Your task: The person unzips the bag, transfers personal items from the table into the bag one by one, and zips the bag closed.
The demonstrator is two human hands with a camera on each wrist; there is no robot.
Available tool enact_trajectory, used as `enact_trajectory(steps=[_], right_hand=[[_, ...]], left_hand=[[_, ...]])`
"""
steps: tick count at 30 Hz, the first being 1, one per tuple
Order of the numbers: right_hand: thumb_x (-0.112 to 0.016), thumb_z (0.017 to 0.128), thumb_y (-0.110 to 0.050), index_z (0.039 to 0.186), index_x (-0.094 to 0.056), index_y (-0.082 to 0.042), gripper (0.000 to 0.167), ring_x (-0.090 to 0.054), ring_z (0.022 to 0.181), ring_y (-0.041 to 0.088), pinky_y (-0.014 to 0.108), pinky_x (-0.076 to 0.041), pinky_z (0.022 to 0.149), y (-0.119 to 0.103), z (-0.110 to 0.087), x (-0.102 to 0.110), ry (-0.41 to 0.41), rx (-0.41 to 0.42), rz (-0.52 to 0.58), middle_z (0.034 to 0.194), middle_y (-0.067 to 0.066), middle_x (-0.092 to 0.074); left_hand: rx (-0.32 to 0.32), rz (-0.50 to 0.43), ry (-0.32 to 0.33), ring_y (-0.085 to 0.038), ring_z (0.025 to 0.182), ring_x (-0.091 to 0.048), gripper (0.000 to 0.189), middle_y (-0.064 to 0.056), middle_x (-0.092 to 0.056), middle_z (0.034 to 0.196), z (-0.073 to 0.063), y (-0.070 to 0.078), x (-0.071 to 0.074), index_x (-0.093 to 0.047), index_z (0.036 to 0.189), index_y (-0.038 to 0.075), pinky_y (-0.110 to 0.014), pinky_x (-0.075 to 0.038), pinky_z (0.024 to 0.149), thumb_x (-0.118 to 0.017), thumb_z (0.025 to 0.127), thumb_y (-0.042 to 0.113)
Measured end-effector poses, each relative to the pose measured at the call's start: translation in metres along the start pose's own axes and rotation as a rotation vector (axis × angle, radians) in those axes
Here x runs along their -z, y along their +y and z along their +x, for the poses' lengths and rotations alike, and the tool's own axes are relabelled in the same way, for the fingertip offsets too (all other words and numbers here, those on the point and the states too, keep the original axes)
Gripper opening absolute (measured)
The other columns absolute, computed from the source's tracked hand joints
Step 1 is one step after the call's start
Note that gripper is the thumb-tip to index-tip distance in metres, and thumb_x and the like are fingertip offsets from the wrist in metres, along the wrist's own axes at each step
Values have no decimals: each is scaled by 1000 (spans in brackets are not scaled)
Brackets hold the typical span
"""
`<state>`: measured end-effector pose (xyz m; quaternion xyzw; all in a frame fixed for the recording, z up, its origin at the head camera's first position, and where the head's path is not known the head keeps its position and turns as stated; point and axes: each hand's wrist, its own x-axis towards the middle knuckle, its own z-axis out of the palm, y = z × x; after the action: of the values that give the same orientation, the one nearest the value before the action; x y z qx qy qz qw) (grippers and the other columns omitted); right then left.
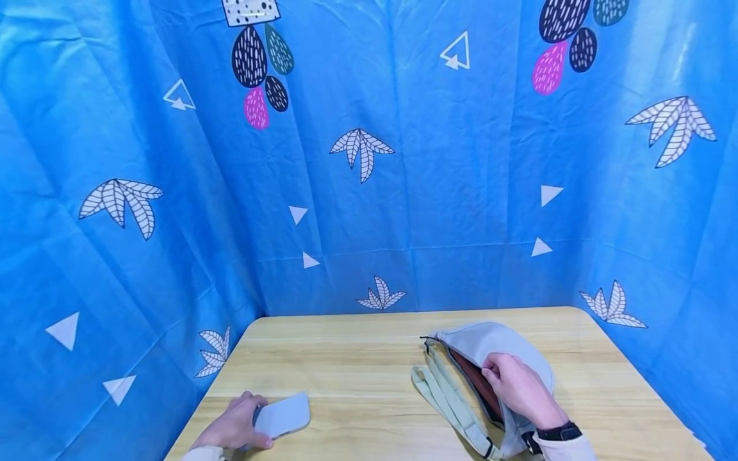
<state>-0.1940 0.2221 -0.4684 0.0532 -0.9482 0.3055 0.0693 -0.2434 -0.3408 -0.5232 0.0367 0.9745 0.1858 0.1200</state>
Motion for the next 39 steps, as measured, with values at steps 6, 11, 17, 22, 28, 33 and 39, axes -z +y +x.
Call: enact_trajectory(steps=[6, 11, 17, 22, 28, 33, 39], right_hand=[[-67, 97, -8, 88, -70, -12, 9, -48, 64, 12, 25, -39, 56, 1, 0, -1, 1, 1, 0, 74, -4, -59], [-67, 96, -8, 89, -70, -11, 9, -48, 63, 11, 25, -40, 56, 1, 0, -2, 1, 5, -1, 73, -5, -58], [-68, 96, -8, 88, -70, -11, 9, -48, 63, 10, 24, -40, 57, -1, 0, -1, -2, 5, -1, 72, -5, -58], [-67, 97, -8, 89, -70, -11, 8, -48, 63, 11, 25, -39, 56, -1, 0, 1, -5, 1, 4, 73, -4, -59], [-67, 97, -9, 91, -71, -11, 8, -48, 64, 11, 25, -40, 56, 1, 1, 1, -5, 2, 0, 74, -4, -59], [-66, 97, -9, 91, -70, -11, 8, -48, 63, 12, 25, -39, 55, 1, 1, 0, -9, -6, 4, 73, -4, -57], [-66, 97, -9, 90, -70, -11, 8, -48, 62, 12, 25, -38, 54, 0, 1, -1, -12, -11, 5, 72, -4, -55]], left_hand=[[-28, -2, 3, -24, 97, -51, 74, -6, -59, 107, 7, 15, -5, -64, 121, 8, -46, -49, 88, -97, 65, 43], [-46, -14, 6, -23, 95, -49, 72, -6, -58, 104, 13, 28, -11, -62, 117, 9, -43, -47, 84, -97, 65, 45], [-31, -17, -5, -23, 94, -50, 74, -5, -58, 103, 17, 40, -15, -59, 115, 10, -43, -48, 83, -96, 64, 50], [-38, -30, -10, -23, 93, -51, 75, -5, -58, 102, 20, 47, -16, -58, 114, 9, -42, -48, 81, -95, 65, 52], [-5, -48, -21, -23, 91, -54, 78, -7, -59, 102, 21, 55, -17, -56, 117, 8, -41, -49, 78, -94, 66, 53], [9, -52, -17, -22, 89, -56, 79, -6, -62, 102, 19, 59, -18, -57, 119, 7, -40, -51, 77, -93, 66, 54], [19, -65, -7, -20, 88, -56, 76, -5, -63, 101, 18, 60, -20, -59, 114, 6, -37, -51, 75, -93, 66, 54]])
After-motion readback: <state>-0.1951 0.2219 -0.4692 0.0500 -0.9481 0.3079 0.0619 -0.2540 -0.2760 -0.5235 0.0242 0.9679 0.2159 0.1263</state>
